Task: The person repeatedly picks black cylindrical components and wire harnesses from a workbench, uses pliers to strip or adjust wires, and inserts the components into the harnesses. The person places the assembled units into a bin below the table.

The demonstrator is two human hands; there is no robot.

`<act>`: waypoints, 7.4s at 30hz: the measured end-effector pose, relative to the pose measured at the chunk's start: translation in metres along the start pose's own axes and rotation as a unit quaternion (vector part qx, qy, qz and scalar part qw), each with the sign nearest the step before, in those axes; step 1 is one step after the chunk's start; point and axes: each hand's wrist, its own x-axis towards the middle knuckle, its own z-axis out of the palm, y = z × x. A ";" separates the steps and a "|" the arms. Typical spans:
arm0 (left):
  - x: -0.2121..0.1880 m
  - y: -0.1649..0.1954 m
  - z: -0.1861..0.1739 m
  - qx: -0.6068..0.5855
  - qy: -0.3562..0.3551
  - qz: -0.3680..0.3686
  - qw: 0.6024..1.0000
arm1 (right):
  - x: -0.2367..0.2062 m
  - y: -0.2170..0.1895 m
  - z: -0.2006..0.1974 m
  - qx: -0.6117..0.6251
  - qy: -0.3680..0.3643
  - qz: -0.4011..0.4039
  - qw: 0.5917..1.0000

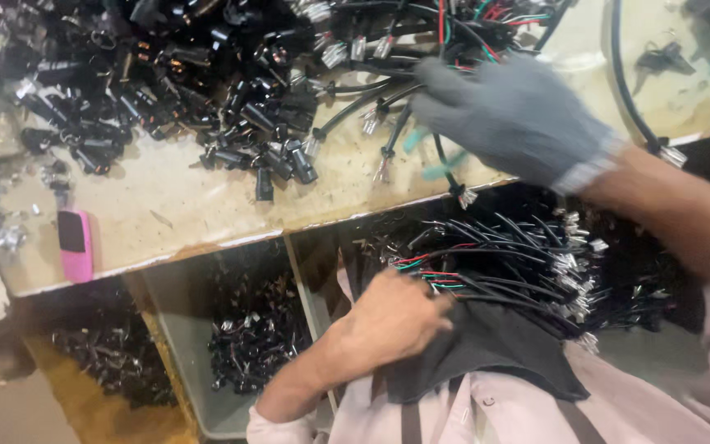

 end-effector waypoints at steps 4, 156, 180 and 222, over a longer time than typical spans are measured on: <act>-0.022 0.002 -0.038 0.002 0.303 -0.027 0.953 | 0.057 0.005 -0.011 -0.068 0.009 -0.069 0.995; 0.028 -0.028 0.020 -0.356 0.406 -0.056 0.840 | -0.069 -0.093 0.032 0.443 0.040 0.185 0.876; 0.042 -0.024 0.033 -0.349 0.447 0.023 0.823 | -0.084 -0.107 0.014 0.498 0.148 0.351 0.779; 0.012 -0.196 -0.056 0.226 0.397 -0.161 0.875 | -0.106 -0.020 0.048 0.109 -0.184 0.262 0.941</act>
